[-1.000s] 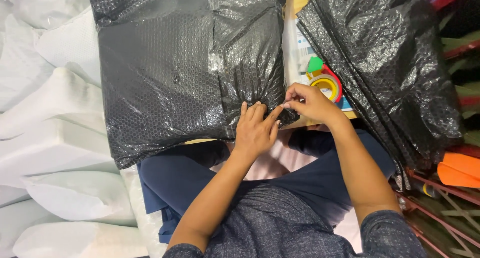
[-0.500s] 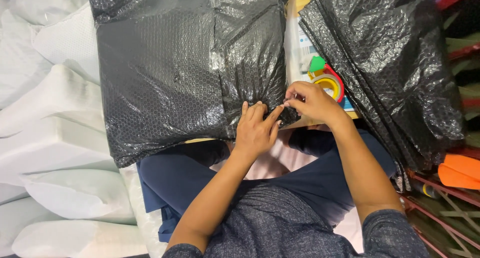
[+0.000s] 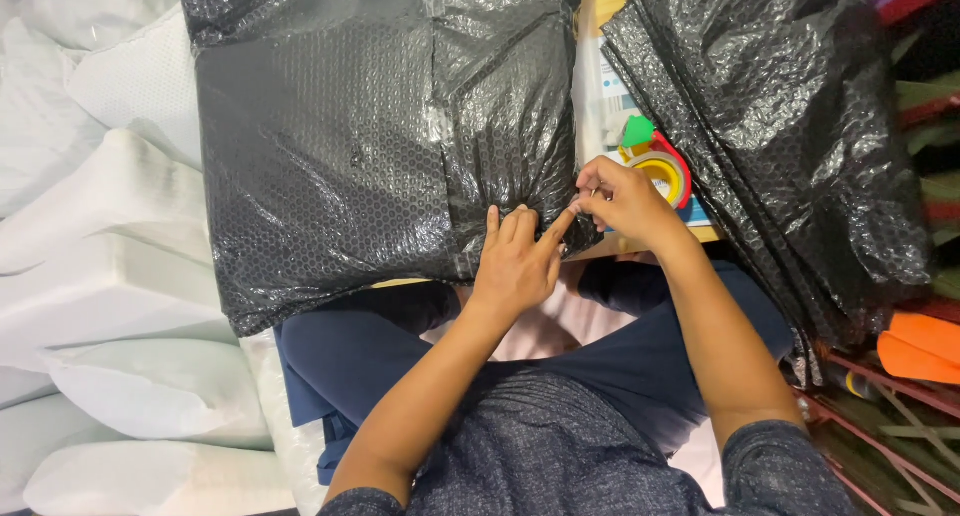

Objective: Wrapping a pillow in black bubble wrap and sealing it with adhesive tape using a dispenser.

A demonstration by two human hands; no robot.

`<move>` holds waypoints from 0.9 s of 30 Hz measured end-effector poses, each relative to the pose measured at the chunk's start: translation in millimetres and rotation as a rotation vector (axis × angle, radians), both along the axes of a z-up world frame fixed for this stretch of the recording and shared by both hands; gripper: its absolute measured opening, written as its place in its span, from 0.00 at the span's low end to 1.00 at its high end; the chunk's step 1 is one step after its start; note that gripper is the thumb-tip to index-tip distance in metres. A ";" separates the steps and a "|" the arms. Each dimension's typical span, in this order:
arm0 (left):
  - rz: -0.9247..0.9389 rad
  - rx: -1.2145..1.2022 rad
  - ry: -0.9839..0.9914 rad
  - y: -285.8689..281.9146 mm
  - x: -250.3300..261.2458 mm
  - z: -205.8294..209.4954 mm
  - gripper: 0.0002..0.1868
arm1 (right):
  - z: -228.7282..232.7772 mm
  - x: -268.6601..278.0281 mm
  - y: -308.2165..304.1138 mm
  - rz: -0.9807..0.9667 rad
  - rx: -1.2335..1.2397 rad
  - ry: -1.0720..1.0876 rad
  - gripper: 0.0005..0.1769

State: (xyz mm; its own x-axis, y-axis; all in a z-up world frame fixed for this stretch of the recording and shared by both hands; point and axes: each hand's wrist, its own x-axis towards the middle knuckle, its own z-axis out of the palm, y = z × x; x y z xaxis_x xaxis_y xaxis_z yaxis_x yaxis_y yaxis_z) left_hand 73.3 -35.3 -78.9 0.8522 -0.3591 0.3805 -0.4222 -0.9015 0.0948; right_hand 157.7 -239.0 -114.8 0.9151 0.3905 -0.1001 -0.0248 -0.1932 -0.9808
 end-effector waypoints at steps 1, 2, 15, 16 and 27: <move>-0.003 -0.003 0.000 0.0 0.2 -0.1 0.25 | -1.8 -0.3 0.4 -0.032 0.011 0.012 0.13; -0.005 -0.005 0.002 0.1 -0.6 -0.1 0.25 | -3.6 -1.4 0.8 -0.063 0.023 0.026 0.13; 0.002 0.019 0.008 -0.8 0.1 -5.2 0.29 | -12.1 -31.0 15.7 -0.383 -0.245 -0.415 0.24; 0.003 0.021 0.009 -0.8 0.4 -5.7 0.28 | -7.0 -37.0 19.5 -0.444 -0.274 -0.471 0.22; -0.003 0.009 0.023 -0.1 1.9 -1.6 0.28 | 24.0 -73.5 71.1 -0.664 -0.411 -0.838 0.05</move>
State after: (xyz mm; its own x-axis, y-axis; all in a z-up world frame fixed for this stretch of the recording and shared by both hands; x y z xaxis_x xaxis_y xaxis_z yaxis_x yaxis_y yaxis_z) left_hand 75.2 -35.4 -80.5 0.8596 -0.3648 0.3578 -0.4226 -0.9012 0.0963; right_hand 84.2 -167.9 -90.8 0.7676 -0.1154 0.6304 0.3905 -0.6958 -0.6028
